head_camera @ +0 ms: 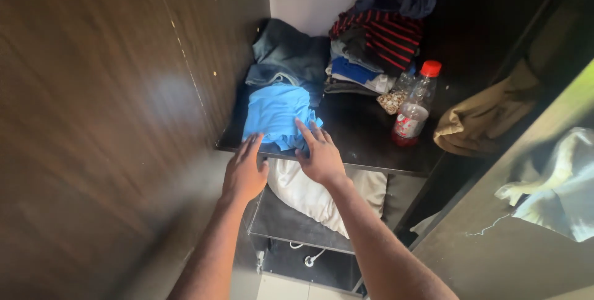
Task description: Folds a pair of jeans and a t-shirt and places them inside a wardrobe drawer.
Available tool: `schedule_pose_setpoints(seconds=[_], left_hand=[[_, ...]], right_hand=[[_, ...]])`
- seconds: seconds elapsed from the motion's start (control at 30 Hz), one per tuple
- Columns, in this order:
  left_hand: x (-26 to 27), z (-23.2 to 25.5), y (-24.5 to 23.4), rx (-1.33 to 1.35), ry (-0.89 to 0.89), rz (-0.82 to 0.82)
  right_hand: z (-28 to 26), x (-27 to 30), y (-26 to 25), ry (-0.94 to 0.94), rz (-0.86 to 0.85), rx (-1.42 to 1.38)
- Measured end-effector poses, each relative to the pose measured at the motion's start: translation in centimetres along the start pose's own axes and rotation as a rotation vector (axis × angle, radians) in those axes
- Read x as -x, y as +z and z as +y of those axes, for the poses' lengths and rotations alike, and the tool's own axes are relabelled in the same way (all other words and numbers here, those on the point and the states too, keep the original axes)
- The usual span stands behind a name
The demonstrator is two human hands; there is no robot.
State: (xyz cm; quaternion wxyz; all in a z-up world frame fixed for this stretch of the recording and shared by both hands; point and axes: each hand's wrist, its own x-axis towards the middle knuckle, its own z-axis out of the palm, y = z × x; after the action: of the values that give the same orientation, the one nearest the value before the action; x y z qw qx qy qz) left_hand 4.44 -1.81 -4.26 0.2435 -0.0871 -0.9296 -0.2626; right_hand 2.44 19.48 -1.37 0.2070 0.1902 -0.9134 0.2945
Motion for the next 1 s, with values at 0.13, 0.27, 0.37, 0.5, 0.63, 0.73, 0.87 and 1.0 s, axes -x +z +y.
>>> schedule_pose_setpoints(seconds=[0.13, 0.27, 0.37, 0.5, 0.63, 0.73, 0.87, 1.0], left_hand=[[3.9, 0.5, -1.3, 0.014, -0.124, -0.073], [7.4, 1.7, -1.8, 0.056, -0.342, -0.11], [11.0, 2.5, -1.6, 0.084, -0.467, -0.111], [16.5, 2.1, -0.8, 0.12, -0.516, -0.075], [22.1, 6.0, -3.9, 0.113, -0.635, -0.084], [27.5, 5.5, -4.6, 0.111, -0.788, -0.12], [33.5, 2.7, -6.1, 0.107, -0.8, -0.117], [38.6, 3.5, -11.1, 0.067, -0.899, -0.312]], right_hand=[[-0.4, 3.7, -0.9, -0.052, 0.011, -0.072], [-0.3, 7.3, -2.7, -0.152, -0.005, -0.041], [-0.2, 10.8, -4.4, -0.111, -0.049, -0.081], [0.2, 15.4, -6.1, -0.05, -0.071, -0.126], [0.1, 19.5, -5.9, -0.015, -0.14, -0.168], [-1.3, 22.8, -5.1, -0.045, -0.175, -0.179], [-5.2, 25.5, -5.8, -0.052, -0.268, -0.214], [-8.8, 27.2, -5.6, -0.058, -0.331, -0.206]])
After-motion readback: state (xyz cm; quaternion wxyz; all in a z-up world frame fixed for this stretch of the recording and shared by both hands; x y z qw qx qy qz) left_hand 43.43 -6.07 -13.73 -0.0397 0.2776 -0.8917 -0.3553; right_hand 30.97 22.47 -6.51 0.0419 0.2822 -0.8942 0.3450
